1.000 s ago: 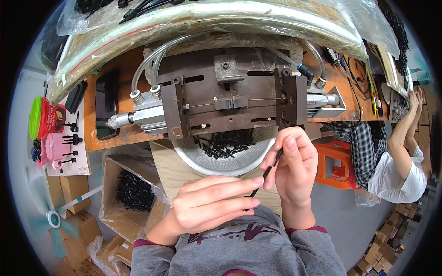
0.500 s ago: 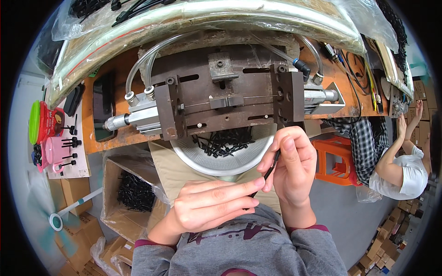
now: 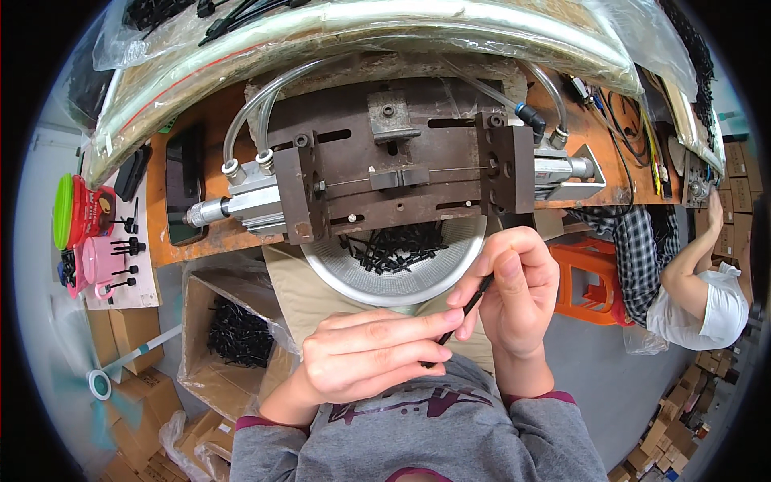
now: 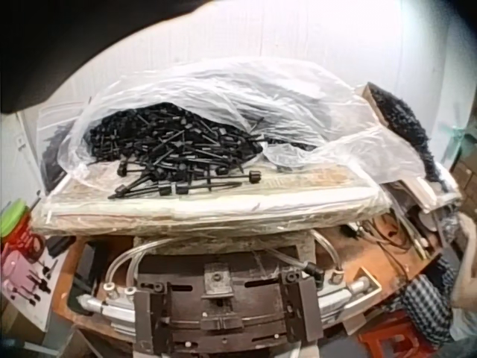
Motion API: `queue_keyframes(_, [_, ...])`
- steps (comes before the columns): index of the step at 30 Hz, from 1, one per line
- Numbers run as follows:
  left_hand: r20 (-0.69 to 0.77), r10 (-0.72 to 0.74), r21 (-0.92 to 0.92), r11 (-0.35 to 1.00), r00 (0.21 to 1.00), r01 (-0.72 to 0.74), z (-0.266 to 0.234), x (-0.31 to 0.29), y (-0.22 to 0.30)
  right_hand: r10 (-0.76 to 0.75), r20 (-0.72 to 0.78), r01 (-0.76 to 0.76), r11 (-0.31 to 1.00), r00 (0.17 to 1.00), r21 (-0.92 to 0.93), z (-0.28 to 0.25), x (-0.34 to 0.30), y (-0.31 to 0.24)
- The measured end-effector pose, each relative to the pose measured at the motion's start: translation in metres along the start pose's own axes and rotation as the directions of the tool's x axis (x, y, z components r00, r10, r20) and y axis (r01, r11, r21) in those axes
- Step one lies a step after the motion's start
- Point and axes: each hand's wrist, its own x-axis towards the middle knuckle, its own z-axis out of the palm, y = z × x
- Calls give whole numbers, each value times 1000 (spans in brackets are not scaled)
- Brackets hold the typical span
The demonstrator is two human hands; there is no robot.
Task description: Assemble plastic connectors and tubes using a pneumatic compression jig.
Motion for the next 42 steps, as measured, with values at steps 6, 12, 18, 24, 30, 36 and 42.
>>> queue_keyframes(6, [7,-26,-96,995,1000,27,-2,1,5,-59,23,60,998,998,-36,3,-1,2])
queue_keyframes(12, [-3,-15,-30,999,1000,15,-3,0,4,-3,45,3,1000,999,7,0,-2,2])
queue_keyframes(18, [-19,10,76,997,1000,-8,-4,-1,2,121,35,-123,988,992,94,-3,1,1])
queue_keyframes(24, [-21,4,126,992,1000,-1,-2,0,4,125,31,-127,990,992,58,-1,2,-3])
queue_keyframes(30, [-13,21,199,980,1000,-18,4,1,3,143,-26,-141,988,989,69,-4,1,0])
queue_keyframes(36, [-16,28,249,968,999,-23,5,2,2,152,-58,-151,988,987,29,-5,1,-1])
queue_keyframes(42, [-24,39,271,962,999,-31,5,-2,1,-35,-24,31,987,999,-157,-5,4,1])
